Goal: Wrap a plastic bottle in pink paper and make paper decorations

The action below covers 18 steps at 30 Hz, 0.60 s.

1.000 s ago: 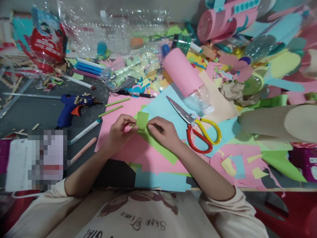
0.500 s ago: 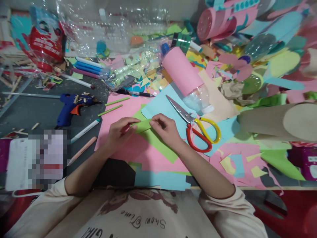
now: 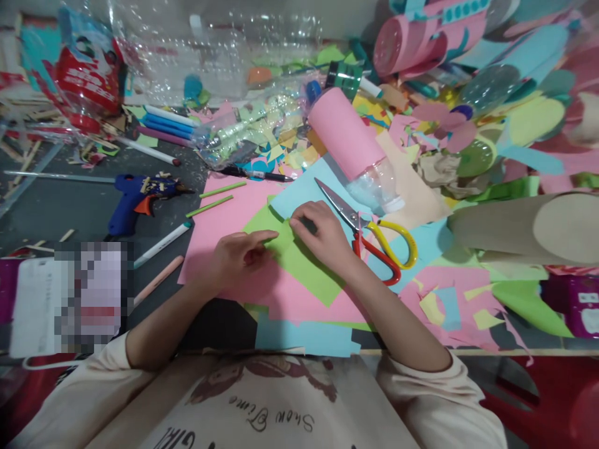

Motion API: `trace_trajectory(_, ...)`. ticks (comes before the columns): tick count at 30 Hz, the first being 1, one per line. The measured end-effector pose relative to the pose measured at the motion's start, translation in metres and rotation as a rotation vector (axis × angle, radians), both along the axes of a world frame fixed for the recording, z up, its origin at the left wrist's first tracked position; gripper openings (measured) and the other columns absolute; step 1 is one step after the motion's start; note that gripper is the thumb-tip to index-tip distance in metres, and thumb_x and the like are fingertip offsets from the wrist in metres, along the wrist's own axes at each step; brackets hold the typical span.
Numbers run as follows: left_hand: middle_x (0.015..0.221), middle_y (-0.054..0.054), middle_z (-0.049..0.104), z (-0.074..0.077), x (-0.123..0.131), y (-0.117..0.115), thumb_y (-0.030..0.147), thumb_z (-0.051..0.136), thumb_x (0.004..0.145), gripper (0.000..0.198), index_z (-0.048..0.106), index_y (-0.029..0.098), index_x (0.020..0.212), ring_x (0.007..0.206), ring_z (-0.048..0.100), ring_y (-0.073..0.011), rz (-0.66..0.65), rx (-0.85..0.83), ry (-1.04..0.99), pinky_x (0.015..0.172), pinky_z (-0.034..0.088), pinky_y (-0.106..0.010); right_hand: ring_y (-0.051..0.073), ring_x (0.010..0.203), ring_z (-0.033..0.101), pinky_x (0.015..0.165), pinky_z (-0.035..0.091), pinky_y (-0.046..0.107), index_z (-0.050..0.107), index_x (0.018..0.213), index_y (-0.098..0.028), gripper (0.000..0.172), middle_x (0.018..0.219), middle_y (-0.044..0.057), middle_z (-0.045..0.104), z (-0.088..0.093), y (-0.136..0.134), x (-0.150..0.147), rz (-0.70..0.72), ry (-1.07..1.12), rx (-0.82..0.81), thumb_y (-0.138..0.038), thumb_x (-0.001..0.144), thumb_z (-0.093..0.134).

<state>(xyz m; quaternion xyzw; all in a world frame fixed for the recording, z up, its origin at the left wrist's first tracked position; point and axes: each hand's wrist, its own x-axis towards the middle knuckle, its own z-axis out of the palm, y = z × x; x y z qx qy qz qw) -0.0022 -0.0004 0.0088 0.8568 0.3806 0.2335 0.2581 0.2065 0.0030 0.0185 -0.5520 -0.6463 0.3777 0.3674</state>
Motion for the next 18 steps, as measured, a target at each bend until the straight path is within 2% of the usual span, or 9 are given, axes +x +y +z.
trace_trajectory(3, 0.055, 0.005, 0.059, 0.008, -0.001, 0.002, 0.02, 0.051, 0.087, 0.017, 0.068, 0.021, 0.088, 0.049, 0.05, -0.0109, 0.003, -0.009, 0.031, 0.057, 0.04, -0.025, 0.016, 0.067, 0.053, 0.065, 0.038, 0.03, 0.056, 0.074, -0.022, 0.017, 0.07, 0.0, 0.061, 0.005, 0.005, 0.003, 0.109, -0.043, -0.093, -0.031, 0.088, 0.055)
trace_trajectory(5, 0.057, 0.004, 0.06, 0.016, -0.002, 0.003, 0.019, 0.049, 0.088, 0.018, 0.067, 0.021, 0.081, 0.052, 0.052, -0.0115, 0.012, -0.014, 0.049, 0.062, 0.043, -0.026, 0.015, 0.061, 0.051, 0.06, 0.035, 0.028, 0.056, 0.077, -0.022, 0.015, 0.067, -0.001, 0.059, 0.008, 0.007, 0.002, 0.161, -0.085, -0.156, -0.031, 0.089, 0.054)
trace_trajectory(7, 0.067, 0.001, 0.066, 0.025, -0.001, 0.003, 0.017, 0.048, 0.089, 0.018, 0.066, 0.02, 0.088, 0.061, 0.059, -0.0133, 0.018, -0.006, 0.078, 0.067, 0.046, -0.028, 0.014, 0.059, 0.051, 0.059, 0.033, 0.027, 0.056, 0.078, -0.022, 0.015, 0.065, -0.002, 0.058, 0.011, 0.009, 0.001, 0.189, -0.135, -0.188, -0.03, 0.089, 0.053)
trace_trajectory(10, 0.09, -0.006, 0.071, 0.033, 0.001, -0.001, 0.013, 0.047, 0.089, 0.02, 0.064, 0.017, 0.098, 0.079, 0.066, -0.0178, -0.059, -0.007, 0.211, 0.074, 0.051, -0.031, 0.015, 0.058, 0.051, 0.059, 0.033, 0.026, 0.056, 0.078, -0.022, 0.014, 0.063, -0.002, 0.058, 0.013, 0.011, 0.0, 0.217, -0.187, -0.201, -0.029, 0.09, 0.052)
trace_trajectory(14, 0.103, -0.01, 0.07, 0.028, 0.002, -0.01, 0.013, 0.044, 0.093, 0.023, 0.064, 0.015, 0.104, 0.094, 0.067, -0.0214, -0.188, 0.058, 0.343, 0.082, 0.054, -0.034, 0.016, 0.057, 0.053, 0.059, 0.032, 0.027, 0.057, 0.08, -0.022, 0.013, 0.06, -0.002, 0.059, 0.012, 0.013, -0.002, 0.235, -0.251, -0.221, -0.026, 0.091, 0.052)
trace_trajectory(18, 0.111, -0.011, 0.07, 0.013, -0.002, -0.018, 0.017, 0.043, 0.097, 0.028, 0.06, 0.015, 0.119, 0.105, 0.065, -0.0218, -0.211, 0.221, 0.356, 0.091, 0.052, -0.035, 0.016, 0.056, 0.054, 0.058, 0.03, 0.027, 0.057, 0.082, -0.022, 0.012, 0.057, -0.002, 0.058, 0.011, 0.016, -0.005, 0.228, -0.313, -0.234, -0.025, 0.091, 0.052)
